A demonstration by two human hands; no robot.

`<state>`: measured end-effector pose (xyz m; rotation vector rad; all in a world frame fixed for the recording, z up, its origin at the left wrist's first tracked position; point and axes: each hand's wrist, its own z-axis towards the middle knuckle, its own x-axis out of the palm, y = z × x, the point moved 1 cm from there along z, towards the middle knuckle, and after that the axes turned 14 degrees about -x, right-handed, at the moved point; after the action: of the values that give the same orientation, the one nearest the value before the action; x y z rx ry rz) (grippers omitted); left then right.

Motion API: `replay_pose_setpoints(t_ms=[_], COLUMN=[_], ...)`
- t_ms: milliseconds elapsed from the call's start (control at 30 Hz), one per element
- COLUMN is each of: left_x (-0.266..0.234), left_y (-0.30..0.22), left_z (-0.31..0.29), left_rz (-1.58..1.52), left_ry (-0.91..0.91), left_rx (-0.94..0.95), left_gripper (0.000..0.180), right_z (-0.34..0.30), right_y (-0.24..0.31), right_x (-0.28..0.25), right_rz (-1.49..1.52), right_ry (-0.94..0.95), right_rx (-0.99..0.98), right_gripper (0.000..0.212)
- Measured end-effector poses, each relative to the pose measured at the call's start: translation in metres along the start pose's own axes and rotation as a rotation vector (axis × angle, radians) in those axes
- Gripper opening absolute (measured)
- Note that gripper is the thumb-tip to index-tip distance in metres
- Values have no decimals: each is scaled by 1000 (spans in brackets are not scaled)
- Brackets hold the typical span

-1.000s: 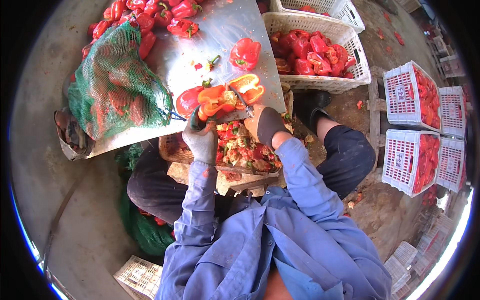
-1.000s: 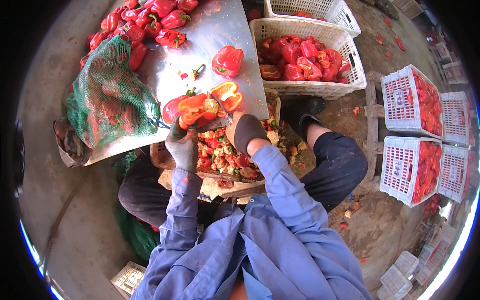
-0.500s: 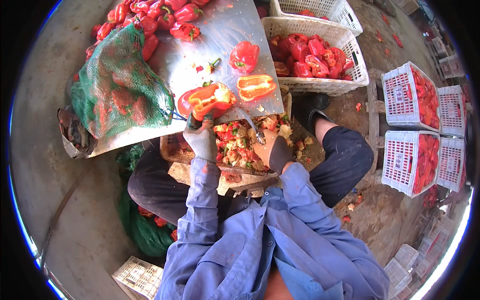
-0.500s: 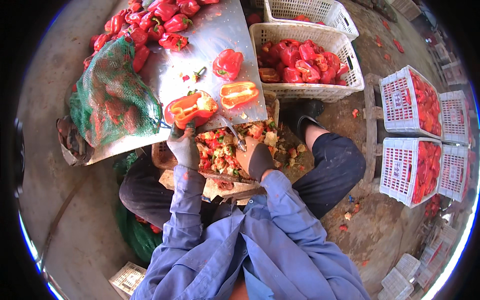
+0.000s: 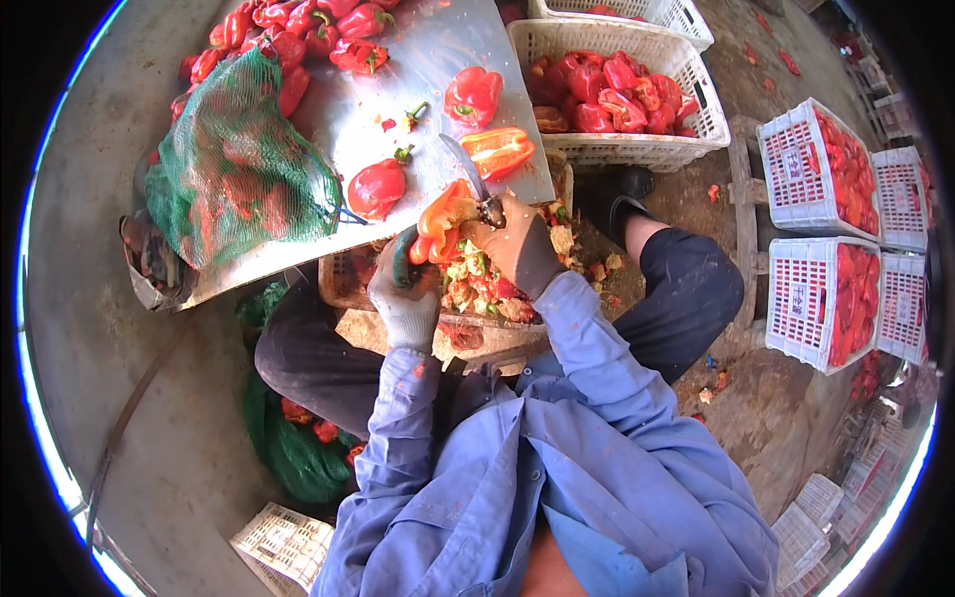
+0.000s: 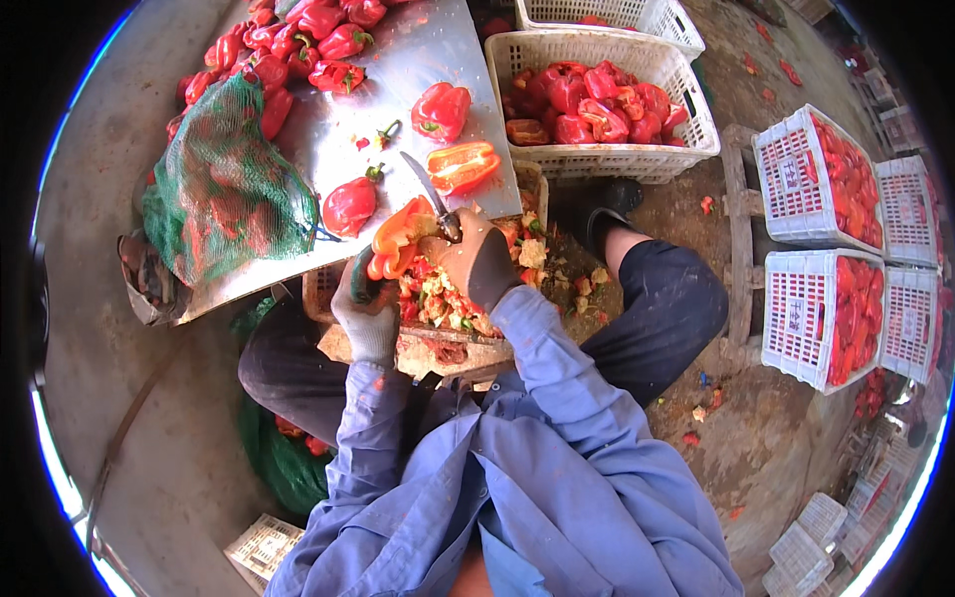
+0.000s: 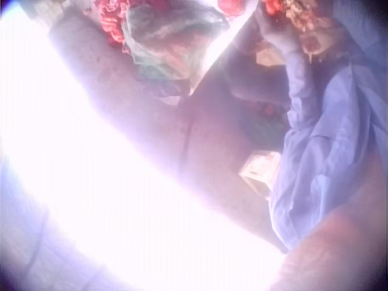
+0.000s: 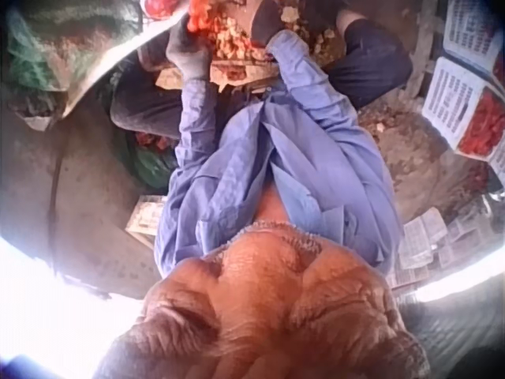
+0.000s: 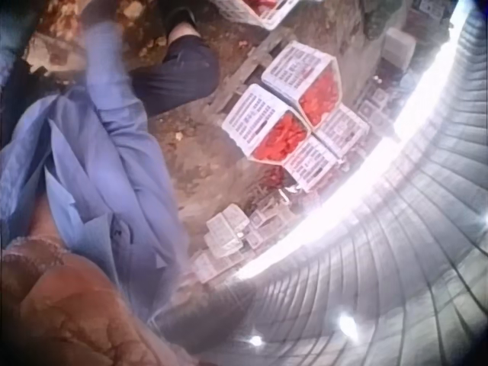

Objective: The person de-cores red peppers by hand and with a knife, discarding the cores into a crate and placing the peppers on a table.

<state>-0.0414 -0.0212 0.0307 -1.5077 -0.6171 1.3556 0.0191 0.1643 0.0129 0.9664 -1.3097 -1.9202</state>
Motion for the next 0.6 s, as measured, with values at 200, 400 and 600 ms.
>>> replay_pose_setpoints(t_ms=[200,400,600], left_x=[-3,19,41], left_y=[-13,-9,-27], left_z=[-5,-24,-54], left_rz=[31,-57,-735], left_ry=[188,233,357], left_rx=[46,-52,-456], left_gripper=[54,48,67], right_z=[-13,-30,-44], right_y=[-32,-15,-1], right_x=[-13,-20,-22], right_rz=[142,-73,-159], right_ry=[31,-61,-107], right_rx=[-61,112,48], right_gripper=[59,48,43])
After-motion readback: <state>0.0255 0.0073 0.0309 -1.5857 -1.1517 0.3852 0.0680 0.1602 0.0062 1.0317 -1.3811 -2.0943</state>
